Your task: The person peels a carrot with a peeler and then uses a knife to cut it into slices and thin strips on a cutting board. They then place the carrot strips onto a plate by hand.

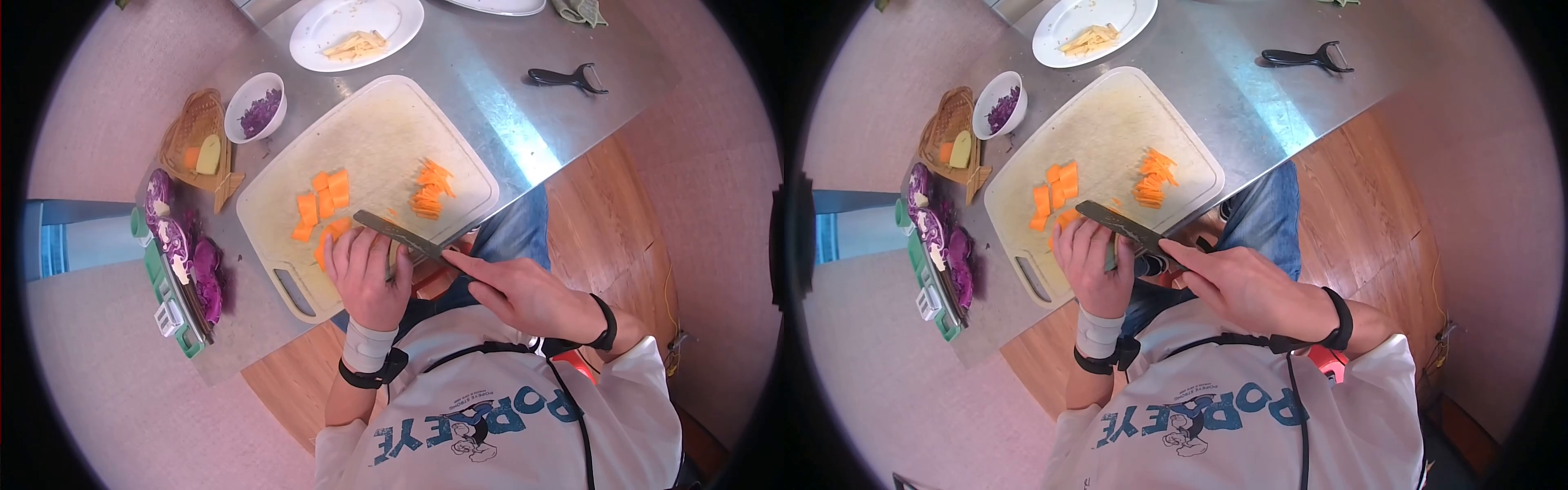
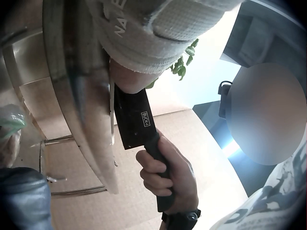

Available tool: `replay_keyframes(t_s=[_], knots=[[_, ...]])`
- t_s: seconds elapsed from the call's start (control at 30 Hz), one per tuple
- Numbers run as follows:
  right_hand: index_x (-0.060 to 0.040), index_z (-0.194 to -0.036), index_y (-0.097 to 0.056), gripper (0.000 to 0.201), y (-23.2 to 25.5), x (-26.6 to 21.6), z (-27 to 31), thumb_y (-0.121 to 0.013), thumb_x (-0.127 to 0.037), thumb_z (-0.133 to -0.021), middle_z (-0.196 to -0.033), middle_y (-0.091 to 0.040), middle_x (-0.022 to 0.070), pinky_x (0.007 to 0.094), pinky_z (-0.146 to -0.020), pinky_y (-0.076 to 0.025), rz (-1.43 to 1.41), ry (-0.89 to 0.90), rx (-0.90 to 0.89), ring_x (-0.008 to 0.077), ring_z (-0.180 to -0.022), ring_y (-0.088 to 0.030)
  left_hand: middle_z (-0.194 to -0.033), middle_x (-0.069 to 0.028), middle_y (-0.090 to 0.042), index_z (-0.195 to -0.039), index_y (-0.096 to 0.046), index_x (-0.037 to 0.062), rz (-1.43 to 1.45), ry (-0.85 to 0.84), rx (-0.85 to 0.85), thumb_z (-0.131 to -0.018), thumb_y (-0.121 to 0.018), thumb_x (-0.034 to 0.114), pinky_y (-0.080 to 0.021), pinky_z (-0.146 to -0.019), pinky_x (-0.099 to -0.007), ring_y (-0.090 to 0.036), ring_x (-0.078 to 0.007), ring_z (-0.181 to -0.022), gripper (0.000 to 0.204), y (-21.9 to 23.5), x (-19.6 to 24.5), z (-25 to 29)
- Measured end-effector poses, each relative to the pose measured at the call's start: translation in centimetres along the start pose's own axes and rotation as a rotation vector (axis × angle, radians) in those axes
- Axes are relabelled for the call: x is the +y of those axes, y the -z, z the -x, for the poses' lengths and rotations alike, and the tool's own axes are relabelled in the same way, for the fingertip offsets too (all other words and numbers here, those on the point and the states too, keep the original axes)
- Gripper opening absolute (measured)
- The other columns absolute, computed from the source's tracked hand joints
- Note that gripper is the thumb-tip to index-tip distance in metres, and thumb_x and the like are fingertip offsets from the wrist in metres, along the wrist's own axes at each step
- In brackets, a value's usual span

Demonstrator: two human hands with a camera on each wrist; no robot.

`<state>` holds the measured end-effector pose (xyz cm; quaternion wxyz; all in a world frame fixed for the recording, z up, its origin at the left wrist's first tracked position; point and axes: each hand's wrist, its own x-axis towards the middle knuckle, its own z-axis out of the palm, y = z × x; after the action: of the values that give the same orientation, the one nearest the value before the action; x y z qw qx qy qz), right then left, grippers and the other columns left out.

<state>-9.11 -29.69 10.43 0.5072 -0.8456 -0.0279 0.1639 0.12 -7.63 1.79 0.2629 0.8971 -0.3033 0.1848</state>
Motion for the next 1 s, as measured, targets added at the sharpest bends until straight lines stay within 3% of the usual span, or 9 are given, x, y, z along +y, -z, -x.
replay_keyframes(t_s=[0.17, 0.23, 0.37, 0.77, 0.83, 1.0], knots=[[0.0014, -0.151, -0.053, 0.048, 0.2, -0.3, -0.3, -0.056, -0.011, -0.105, -0.102, -0.078, 0.02, 0.0458, -0.079, -0.058, -0.03, -0.002, -0.002, 0.0404, -0.087, -0.074, -0.118, -0.01, -0.069, -0.11, -0.074, 0.002, 0.0, 0.006, -0.001, -0.087, -0.078, 0.014, -0.033, -0.121, -0.0572, -0.061, -0.0333, -0.12, 0.027, 0.1, 0.1, -0.1], [0.0005, -0.151, -0.053, 0.048, 0.2, -0.8, -0.6, -0.056, -0.011, -0.105, -0.097, -0.076, 0.0228, 0.0472, -0.077, -0.057, 0.049, -0.084, -0.041, 0.0417, -0.085, -0.073, -0.118, -0.01, -0.069, -0.11, -0.074, 0.002, 0.001, -0.002, -0.004, -0.086, -0.079, 0.014, -0.035, -0.118, -0.0555, -0.061, -0.0334, -0.119, 0.028, 0.1, 0.1, -0.2], [-0.0001, -0.152, -0.052, 0.048, -0.7, -0.4, -1.2, -0.055, -0.012, -0.106, -0.094, -0.075, 0.0242, 0.0488, -0.075, -0.056, 0.049, -0.035, 0.002, 0.0429, -0.083, -0.072, -0.118, -0.0103, -0.069, -0.11, -0.074, 0.0018, 0.01, -0.018, 0.004, -0.085, -0.08, 0.014, -0.038, -0.114, -0.0538, -0.061, -0.0332, -0.119, 0.028, 0.1, -0.1, -0.2], [0.003, -0.151, -0.052, 0.046, -0.7, 0.6, -0.6, -0.053, -0.006, -0.106, -0.102, -0.08, 0.0159, 0.0428, -0.083, -0.059, -0.042, 0.046, 0.11, 0.0385, -0.09, -0.076, -0.118, -0.0078, -0.072, -0.112, -0.075, 0.0023, 0.026, -0.025, 0.04, -0.085, -0.08, 0.013, -0.042, -0.109, -0.0477, -0.063, -0.0309, -0.116, 0.029, 0.2, 0.2, -0.6], [0.0032, -0.151, -0.052, 0.047, -0.2, -0.4, -0.2, -0.053, -0.006, -0.105, -0.104, -0.08, 0.0145, 0.0421, -0.084, -0.059, 0.011, -0.027, 0.032, 0.0374, -0.092, -0.076, -0.118, -0.0098, -0.071, -0.111, -0.074, 0.0016, 0.048, -0.02, 0.04, -0.083, -0.08, 0.007, -0.042, -0.107, -0.0502, -0.061, -0.0346, -0.117, 0.029, 0.2, 0.3, -0.5], [0.0025, -0.152, -0.051, 0.048, -0.7, -0.3, 0.1, -0.053, -0.007, -0.104, -0.107, -0.08, 0.0145, 0.0428, -0.084, -0.059, -0.018, -0.002, 0.02, 0.0375, -0.094, -0.075, -0.117, -0.0101, -0.071, -0.111, -0.075, 0.0008, 0.022, -0.024, 0.043, -0.084, -0.08, 0.012, -0.042, -0.11, -0.0498, -0.062, -0.0329, -0.117, 0.029, 0.1, 0.1, -0.3]])
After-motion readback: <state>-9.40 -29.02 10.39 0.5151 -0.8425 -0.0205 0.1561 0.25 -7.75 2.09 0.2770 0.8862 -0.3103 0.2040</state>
